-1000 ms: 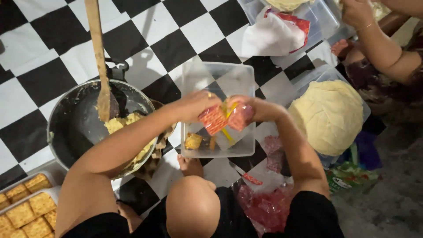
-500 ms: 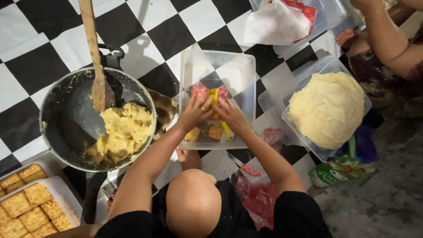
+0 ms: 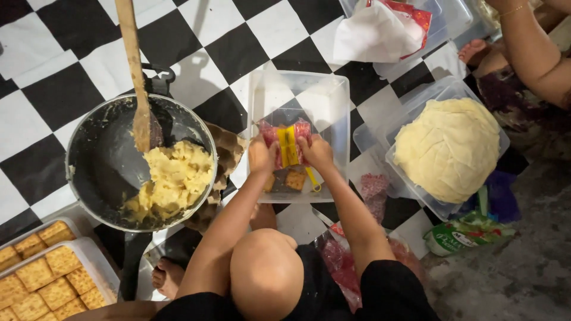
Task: Assembling cracker sandwiches by spreading a yellow filling onto crackers using a small spatula.
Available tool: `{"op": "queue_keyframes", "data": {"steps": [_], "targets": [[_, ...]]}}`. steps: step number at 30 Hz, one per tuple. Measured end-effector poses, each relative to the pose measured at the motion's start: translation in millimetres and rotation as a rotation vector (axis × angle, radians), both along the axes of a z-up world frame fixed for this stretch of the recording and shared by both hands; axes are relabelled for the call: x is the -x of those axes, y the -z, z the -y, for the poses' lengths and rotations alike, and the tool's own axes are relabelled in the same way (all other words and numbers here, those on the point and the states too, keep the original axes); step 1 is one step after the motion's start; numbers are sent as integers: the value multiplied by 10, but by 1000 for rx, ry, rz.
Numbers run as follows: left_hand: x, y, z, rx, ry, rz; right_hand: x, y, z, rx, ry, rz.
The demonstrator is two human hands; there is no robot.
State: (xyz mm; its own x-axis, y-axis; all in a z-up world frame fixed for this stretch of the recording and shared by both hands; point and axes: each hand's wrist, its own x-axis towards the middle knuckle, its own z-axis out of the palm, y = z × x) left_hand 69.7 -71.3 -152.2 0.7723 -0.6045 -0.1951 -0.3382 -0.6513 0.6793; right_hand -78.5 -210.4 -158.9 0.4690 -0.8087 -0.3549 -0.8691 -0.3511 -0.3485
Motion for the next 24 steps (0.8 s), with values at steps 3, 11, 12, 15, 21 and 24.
{"op": "queue_keyframes", "data": {"steps": [3,11,12,15,21,24], "targets": [[11,-67,-14,-61,3,-70,-22,-141,67,-88,-32,-78],[-167,630,131,-248,116,-47,57,-535,145,-170,-56,-103],[-191,661,165,-334,177,-13,91,-483,205,-168,-92,-55],[-107,-418,169,-532,255,-96,14,-347,389,-128,-155,-214],[-56,-578,146,-531,240,-85,-84,-202,390,-65,-104,-149],[-83,-632,61,-435,259,-51,-110,-392,262,-2,-133,-80]]}}
